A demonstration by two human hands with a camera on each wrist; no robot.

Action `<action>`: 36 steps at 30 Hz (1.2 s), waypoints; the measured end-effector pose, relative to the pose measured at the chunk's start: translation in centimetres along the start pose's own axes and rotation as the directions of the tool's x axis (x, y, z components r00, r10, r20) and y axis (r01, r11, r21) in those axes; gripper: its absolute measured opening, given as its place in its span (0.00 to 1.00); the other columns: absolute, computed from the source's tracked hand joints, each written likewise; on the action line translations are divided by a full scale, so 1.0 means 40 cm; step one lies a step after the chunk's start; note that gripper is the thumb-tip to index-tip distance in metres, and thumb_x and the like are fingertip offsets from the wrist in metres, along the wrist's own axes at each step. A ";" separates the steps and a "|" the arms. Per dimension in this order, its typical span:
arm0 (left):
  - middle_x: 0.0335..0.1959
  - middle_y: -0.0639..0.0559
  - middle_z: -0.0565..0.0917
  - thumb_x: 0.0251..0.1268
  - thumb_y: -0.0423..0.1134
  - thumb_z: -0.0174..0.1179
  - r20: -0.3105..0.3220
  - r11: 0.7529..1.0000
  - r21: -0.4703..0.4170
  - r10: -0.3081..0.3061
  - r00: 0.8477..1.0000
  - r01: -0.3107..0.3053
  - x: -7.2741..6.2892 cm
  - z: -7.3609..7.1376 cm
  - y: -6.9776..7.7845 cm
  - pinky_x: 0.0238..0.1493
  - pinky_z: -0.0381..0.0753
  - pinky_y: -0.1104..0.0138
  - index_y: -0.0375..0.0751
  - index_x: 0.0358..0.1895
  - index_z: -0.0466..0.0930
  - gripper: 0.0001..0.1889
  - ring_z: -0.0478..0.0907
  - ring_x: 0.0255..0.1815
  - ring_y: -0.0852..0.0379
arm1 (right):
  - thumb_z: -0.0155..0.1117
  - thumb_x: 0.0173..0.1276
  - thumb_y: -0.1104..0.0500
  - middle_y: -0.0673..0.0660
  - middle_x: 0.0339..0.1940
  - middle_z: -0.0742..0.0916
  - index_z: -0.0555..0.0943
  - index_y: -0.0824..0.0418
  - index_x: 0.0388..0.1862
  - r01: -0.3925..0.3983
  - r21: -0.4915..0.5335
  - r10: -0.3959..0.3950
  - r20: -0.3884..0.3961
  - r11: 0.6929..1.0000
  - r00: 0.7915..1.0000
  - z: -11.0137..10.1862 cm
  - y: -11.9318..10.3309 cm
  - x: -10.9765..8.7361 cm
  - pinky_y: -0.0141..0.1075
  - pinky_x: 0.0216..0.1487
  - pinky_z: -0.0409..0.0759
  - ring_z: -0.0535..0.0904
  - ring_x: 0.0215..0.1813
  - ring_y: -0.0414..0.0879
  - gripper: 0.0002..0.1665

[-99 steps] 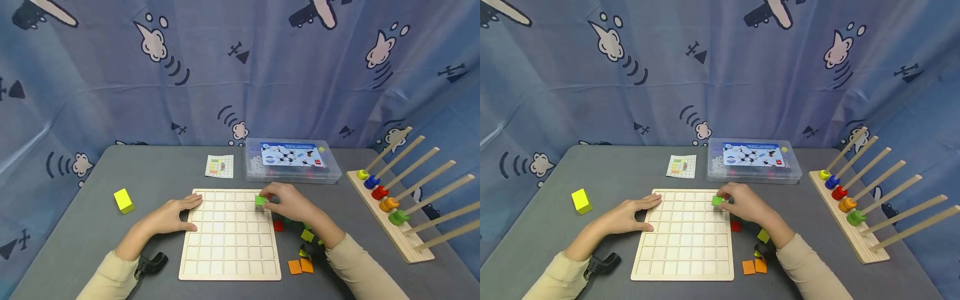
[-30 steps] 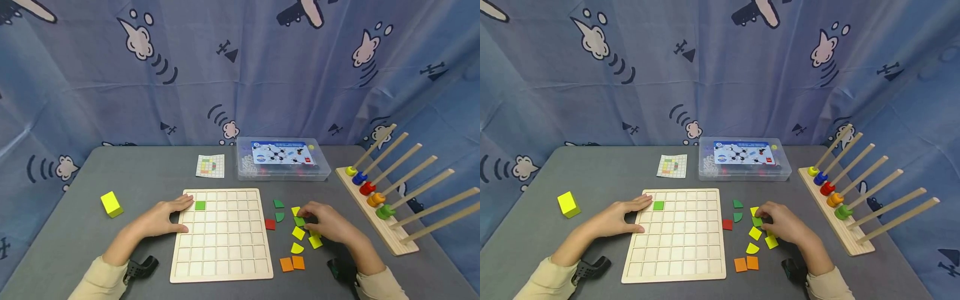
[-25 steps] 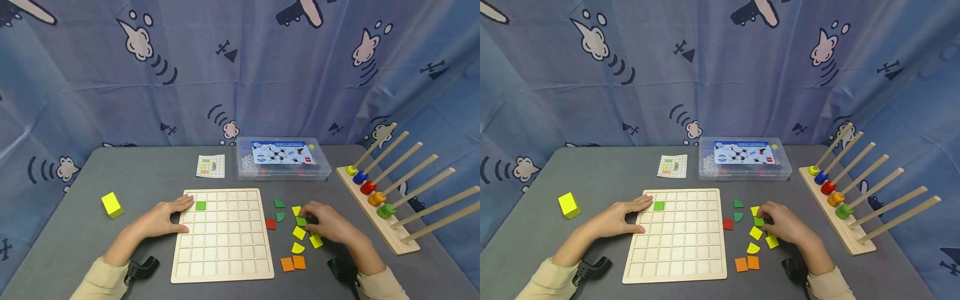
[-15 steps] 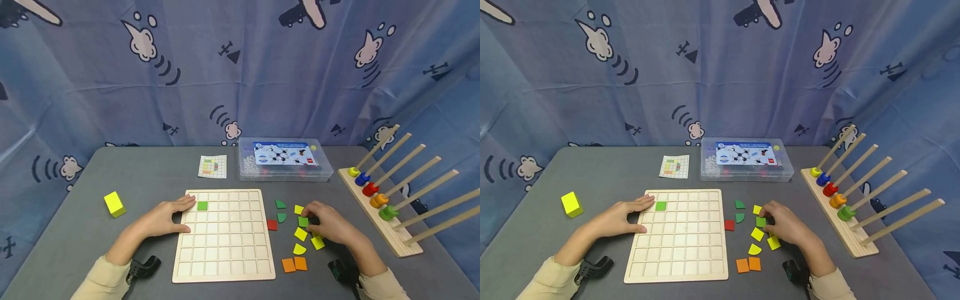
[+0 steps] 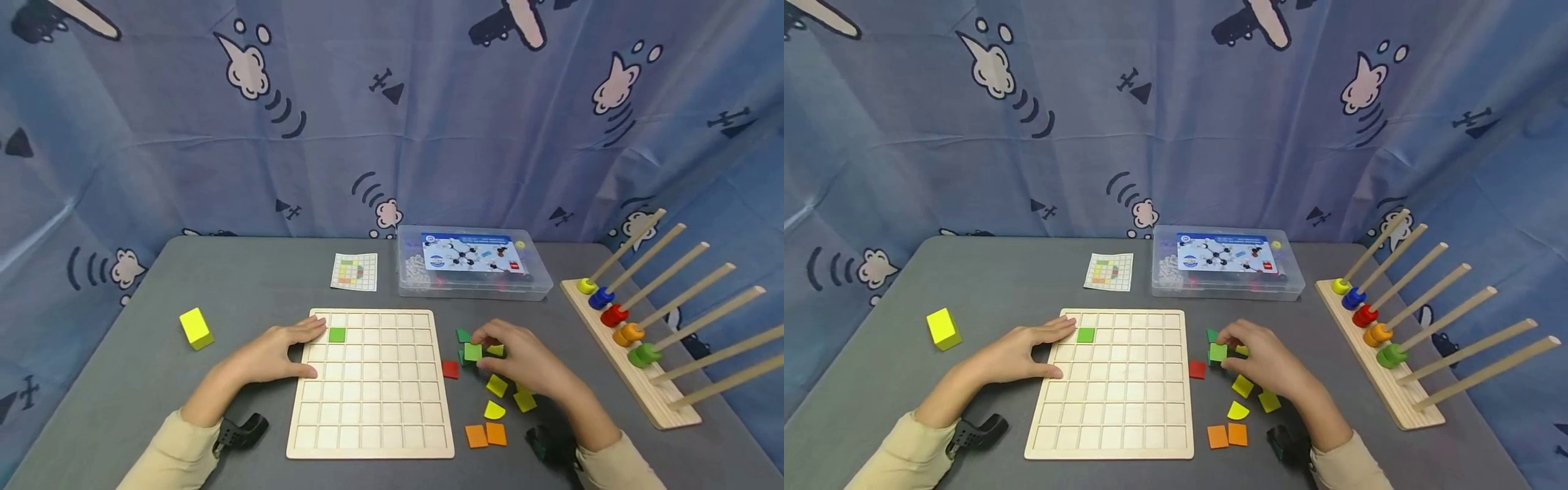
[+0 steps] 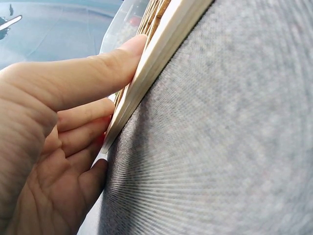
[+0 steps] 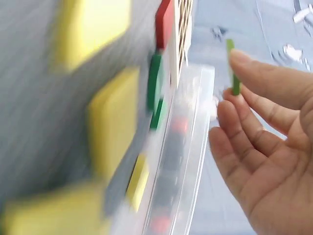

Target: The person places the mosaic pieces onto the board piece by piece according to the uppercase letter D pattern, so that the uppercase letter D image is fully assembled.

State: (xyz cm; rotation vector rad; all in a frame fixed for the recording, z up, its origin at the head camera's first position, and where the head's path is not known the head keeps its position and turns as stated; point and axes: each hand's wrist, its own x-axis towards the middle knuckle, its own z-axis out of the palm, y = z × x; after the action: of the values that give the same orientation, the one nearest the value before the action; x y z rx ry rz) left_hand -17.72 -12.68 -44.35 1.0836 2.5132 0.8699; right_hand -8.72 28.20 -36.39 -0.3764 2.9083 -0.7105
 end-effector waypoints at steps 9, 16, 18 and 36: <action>0.72 0.47 0.63 0.52 0.54 0.68 -0.004 1.000 -0.006 0.006 1.000 -0.006 0.006 -0.004 0.008 0.67 0.62 0.48 0.38 0.69 0.64 0.43 0.55 0.74 0.46 | 0.70 0.58 0.62 0.50 0.43 0.82 0.81 0.56 0.46 0.132 0.060 -0.134 0.024 0.989 0.991 0.050 -0.106 0.111 0.46 0.47 0.80 0.79 0.46 0.48 0.16; 0.72 0.47 0.62 0.52 0.55 0.68 -0.002 1.000 -0.014 0.004 1.000 -0.004 0.006 -0.002 0.005 0.67 0.62 0.48 0.39 0.70 0.64 0.43 0.55 0.75 0.46 | 0.70 0.59 0.61 0.51 0.43 0.83 0.80 0.58 0.45 0.206 0.069 -0.212 0.094 0.976 0.973 0.101 -0.190 0.210 0.39 0.49 0.79 0.79 0.46 0.46 0.15; 0.72 0.47 0.63 0.52 0.55 0.68 -0.001 1.000 -0.025 0.002 1.000 -0.002 0.006 -0.001 0.004 0.67 0.62 0.47 0.38 0.70 0.64 0.43 0.54 0.75 0.45 | 0.70 0.58 0.61 0.51 0.43 0.83 0.80 0.58 0.45 0.222 0.066 -0.229 0.122 0.973 0.966 0.119 -0.205 0.237 0.36 0.48 0.79 0.80 0.46 0.45 0.15; 0.73 0.45 0.61 0.54 0.55 0.67 0.015 0.999 -0.042 0.003 1.000 -0.002 -0.004 0.003 0.003 0.67 0.62 0.46 0.38 0.70 0.62 0.43 0.54 0.75 0.44 | 0.73 0.55 0.61 0.51 0.36 0.81 0.82 0.60 0.41 0.233 -0.103 -0.204 0.239 0.967 0.949 0.200 -0.278 0.335 0.32 0.41 0.75 0.74 0.38 0.41 0.14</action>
State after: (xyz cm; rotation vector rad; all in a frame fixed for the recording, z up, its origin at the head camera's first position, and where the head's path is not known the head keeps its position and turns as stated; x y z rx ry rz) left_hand -17.50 -12.70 -44.35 1.0759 2.4706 0.9081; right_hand -17.82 11.55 -39.08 -0.7529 2.7268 -0.4681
